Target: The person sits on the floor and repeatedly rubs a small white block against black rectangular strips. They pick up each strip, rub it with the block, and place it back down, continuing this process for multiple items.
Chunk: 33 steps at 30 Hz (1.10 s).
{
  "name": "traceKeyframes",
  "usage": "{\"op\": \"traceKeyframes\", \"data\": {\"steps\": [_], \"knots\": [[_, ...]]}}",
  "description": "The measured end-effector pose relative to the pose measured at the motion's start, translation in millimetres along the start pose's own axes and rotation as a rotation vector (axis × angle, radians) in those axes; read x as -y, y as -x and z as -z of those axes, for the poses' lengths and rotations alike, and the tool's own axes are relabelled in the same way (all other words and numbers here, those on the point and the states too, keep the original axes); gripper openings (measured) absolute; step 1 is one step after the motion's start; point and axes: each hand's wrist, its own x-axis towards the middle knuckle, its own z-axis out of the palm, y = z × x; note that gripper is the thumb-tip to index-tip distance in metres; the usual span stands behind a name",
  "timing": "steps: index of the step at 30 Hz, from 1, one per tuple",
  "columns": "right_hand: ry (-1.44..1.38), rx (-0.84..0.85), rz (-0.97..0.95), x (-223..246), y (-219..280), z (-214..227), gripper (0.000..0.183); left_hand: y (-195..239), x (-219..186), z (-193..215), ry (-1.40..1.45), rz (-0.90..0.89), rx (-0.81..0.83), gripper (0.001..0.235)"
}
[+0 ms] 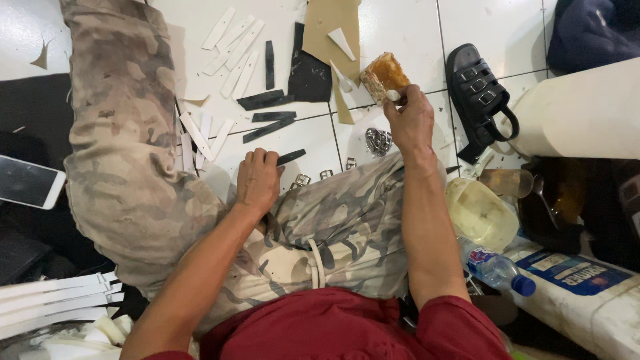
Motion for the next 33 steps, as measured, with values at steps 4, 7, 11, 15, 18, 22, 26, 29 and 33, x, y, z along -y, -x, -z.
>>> {"op": "traceKeyframes", "data": {"steps": [4,7,11,15,18,22,26,29,33], "knots": [[-0.078,0.077,0.033,-1,5,-4,0.028,-6,1,-3,-0.011,0.032,0.022,0.014],[-0.368,0.046,-0.045,32,27,6,0.033,-10,-2,0,0.062,0.143,0.083,0.015],[-0.766,0.098,0.056,58,62,-10,0.031,-18,-7,8,0.314,0.259,0.199,0.015],[-0.926,0.144,0.020,74,84,-36,0.025,-39,-16,20,0.487,0.334,0.162,0.013],[-0.901,0.240,0.011,52,73,-74,0.029,-56,-6,-7,0.393,0.302,0.135,0.009],[-0.648,0.289,-0.063,64,74,-74,0.034,-47,-24,25,0.175,0.237,0.105,0.012],[-0.426,0.362,-0.008,63,72,-85,0.032,-19,-12,8,0.053,0.057,0.014,0.018],[-0.372,0.393,0.095,68,70,-91,0.030,-10,-10,14,-0.090,-0.065,0.099,0.036],[-0.333,0.390,0.213,64,68,-106,0.026,-5,-12,12,-0.148,-0.089,0.161,0.046]]}}
